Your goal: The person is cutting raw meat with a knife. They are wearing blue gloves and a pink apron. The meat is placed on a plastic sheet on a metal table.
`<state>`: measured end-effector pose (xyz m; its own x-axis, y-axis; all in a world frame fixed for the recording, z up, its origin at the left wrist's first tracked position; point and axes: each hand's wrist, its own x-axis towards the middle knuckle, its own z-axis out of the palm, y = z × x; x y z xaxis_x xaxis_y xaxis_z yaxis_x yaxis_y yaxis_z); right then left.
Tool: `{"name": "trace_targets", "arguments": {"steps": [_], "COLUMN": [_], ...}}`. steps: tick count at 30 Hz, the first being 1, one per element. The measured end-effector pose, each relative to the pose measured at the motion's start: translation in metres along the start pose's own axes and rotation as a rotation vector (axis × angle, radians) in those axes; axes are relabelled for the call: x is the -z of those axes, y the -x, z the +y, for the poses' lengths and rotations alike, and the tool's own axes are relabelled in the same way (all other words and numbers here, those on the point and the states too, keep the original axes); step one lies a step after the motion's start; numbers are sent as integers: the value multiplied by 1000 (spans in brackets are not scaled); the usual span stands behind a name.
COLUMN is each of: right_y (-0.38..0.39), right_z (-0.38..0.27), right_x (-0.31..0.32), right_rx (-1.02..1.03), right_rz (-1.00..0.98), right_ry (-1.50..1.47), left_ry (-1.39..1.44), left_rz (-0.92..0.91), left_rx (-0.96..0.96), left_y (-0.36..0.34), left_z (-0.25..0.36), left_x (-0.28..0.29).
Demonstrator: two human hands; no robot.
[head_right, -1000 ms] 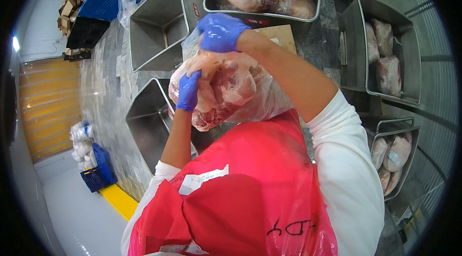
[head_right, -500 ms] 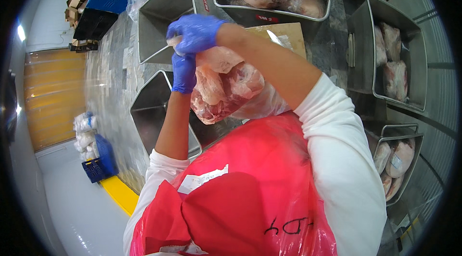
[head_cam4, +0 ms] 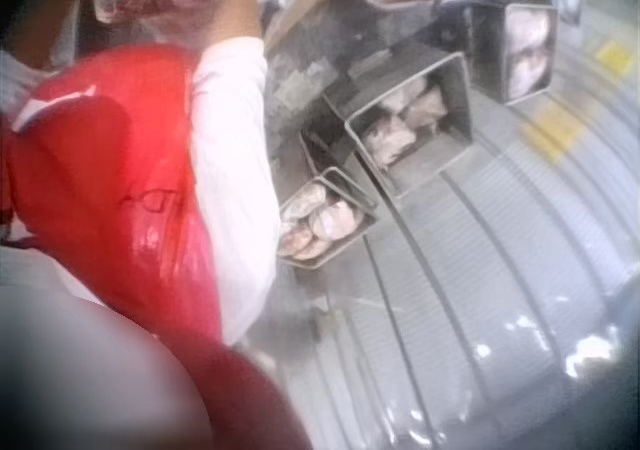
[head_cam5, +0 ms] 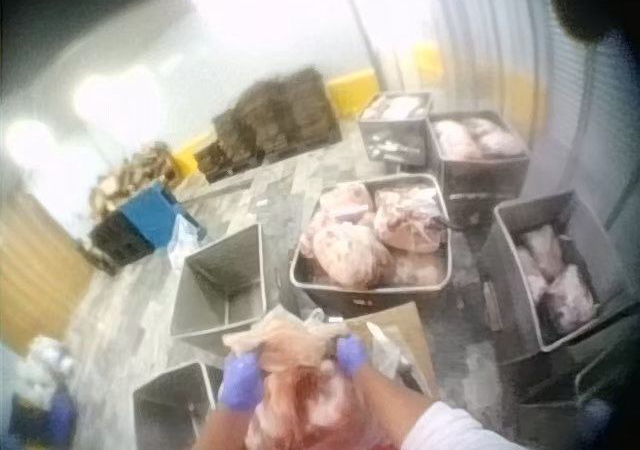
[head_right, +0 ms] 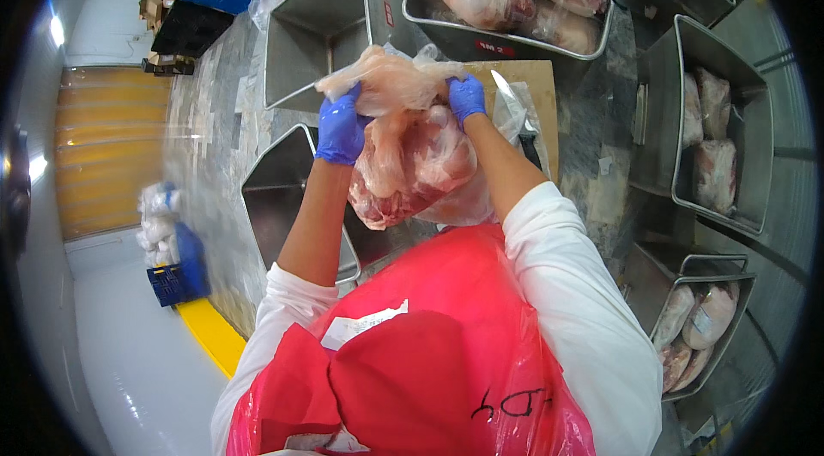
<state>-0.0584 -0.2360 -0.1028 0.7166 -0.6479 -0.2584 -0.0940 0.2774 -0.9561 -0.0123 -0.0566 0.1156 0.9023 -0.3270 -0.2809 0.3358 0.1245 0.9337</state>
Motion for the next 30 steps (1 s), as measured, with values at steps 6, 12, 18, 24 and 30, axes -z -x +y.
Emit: {"name": "trace_targets", "arguments": {"steps": [6, 12, 18, 24, 30], "right_y": [-8, 0, 29, 43, 68], "right_z": [-28, -213, -316, -255, -176], "right_x": [18, -14, -55, -81, -37], "right_rx": [361, -85, 152, -7, 636], "right_rz": [-421, -698, -697, -591, -867], "right_ry": [449, 478, 836, 327, 991], "left_ry": [72, -504, -446, 41, -454], "left_rz": [145, 66, -42, 113, 153], "left_rx": [-60, -322, -337, -193, -305], "left_y": [-10, 0, 12, 18, 35], "left_z": [18, -64, -59, -22, -50], "left_x": [58, 121, 63, 99, 116]}}
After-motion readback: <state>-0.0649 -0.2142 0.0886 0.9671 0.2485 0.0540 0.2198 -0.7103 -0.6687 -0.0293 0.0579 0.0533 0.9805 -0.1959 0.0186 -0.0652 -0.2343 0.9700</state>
